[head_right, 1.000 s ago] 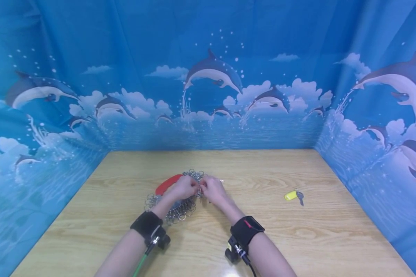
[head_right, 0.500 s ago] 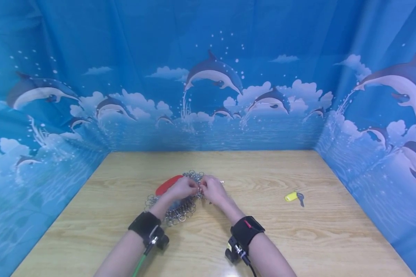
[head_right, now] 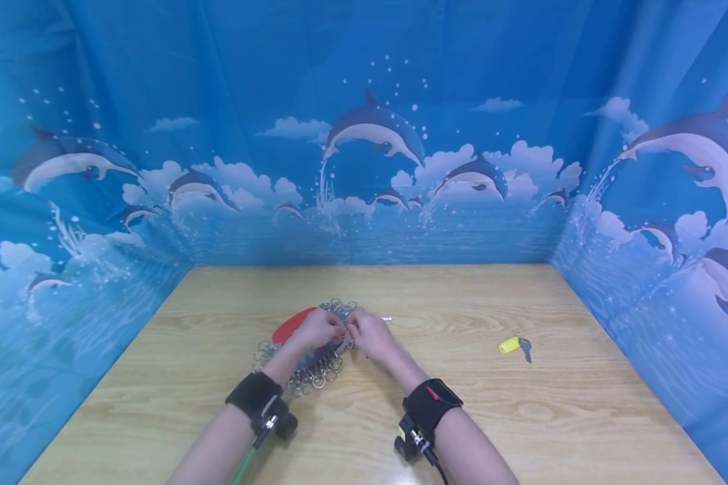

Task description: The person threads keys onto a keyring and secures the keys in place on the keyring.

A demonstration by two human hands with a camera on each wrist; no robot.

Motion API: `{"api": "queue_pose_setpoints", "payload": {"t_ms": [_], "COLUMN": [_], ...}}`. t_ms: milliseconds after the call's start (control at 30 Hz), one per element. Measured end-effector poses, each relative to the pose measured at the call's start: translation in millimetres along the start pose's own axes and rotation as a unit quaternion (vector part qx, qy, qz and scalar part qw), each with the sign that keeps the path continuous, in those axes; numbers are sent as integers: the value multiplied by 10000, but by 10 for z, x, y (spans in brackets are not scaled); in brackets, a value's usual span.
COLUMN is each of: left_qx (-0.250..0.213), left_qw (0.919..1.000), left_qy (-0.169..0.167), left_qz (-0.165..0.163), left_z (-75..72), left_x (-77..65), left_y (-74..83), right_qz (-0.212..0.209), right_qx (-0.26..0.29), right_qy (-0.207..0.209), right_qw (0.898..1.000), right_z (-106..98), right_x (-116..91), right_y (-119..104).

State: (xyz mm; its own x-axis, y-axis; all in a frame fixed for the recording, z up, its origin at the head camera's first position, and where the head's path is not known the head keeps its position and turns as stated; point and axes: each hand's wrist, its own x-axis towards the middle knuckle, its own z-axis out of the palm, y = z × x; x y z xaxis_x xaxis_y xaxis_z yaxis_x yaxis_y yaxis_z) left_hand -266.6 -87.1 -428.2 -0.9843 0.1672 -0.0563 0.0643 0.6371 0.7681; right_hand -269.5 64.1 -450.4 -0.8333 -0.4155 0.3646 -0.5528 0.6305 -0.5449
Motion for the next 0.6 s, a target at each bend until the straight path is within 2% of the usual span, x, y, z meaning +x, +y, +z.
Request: {"api": "queue_pose_setpoints", "payload": {"t_ms": [67, 167, 300, 467, 600], "left_qx": [-48, 0, 195, 353, 359], "left_qw": [10000, 9998, 9982, 9981, 9988], "left_qy": [-9, -192, -472, -432, -267], "left_qz": [-16, 84, 302, 249, 175], "left_z": [1, 1, -14, -19, -14], "left_x": [-8, -18, -9, -8, -11], "left_y": [5, -2, -35, -24, -2], "right_qz": [-118, -194, -129, -34, -176], "right_qx": [-145, -363, -527, -472, -585], "right_qy": [41, 140, 136, -19, -123], "right_qw": [9998, 9991, 9984, 9989, 9981], "right_z": [-13, -37, -57, -43, -24], "right_x": [2, 5, 15, 22, 30], "right_y": [-7, -8, -4, 0, 0]}}
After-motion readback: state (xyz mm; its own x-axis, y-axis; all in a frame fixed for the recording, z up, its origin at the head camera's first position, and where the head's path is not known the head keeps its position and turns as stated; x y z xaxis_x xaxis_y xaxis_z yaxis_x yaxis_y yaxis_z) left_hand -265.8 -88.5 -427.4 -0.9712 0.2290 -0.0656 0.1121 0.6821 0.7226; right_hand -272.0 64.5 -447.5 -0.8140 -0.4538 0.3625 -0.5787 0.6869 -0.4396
